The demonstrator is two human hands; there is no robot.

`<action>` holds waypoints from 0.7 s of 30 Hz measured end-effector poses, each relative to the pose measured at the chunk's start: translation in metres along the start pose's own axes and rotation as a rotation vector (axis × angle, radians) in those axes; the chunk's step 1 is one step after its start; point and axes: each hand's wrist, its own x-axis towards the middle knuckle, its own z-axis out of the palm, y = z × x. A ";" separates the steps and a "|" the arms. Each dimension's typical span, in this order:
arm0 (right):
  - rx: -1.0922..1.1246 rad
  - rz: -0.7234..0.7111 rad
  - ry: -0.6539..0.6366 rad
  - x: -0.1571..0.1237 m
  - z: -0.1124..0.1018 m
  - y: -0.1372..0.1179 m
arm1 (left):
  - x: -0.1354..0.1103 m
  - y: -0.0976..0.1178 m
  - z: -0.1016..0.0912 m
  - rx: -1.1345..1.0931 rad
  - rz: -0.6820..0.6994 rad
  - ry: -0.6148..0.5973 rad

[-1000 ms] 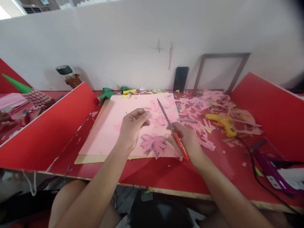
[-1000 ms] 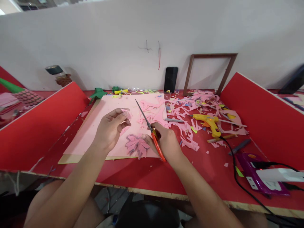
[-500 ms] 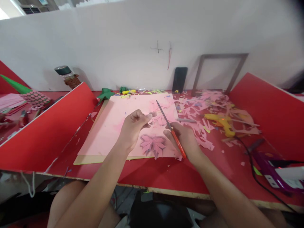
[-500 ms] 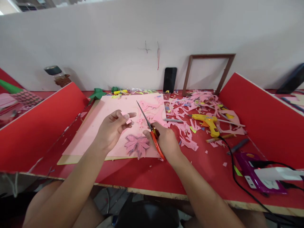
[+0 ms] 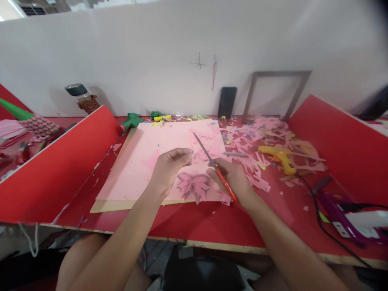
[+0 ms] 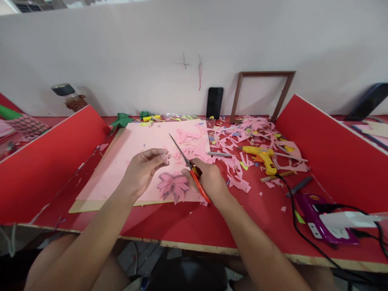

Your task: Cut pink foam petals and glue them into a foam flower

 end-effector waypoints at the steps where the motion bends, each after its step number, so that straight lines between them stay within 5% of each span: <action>1: -0.001 -0.002 -0.002 0.000 0.000 0.000 | -0.001 0.000 -0.001 -0.011 -0.005 0.005; 21: 0.200 -0.073 -0.083 -0.005 0.005 -0.003 | -0.016 0.007 -0.010 -0.060 -0.122 0.023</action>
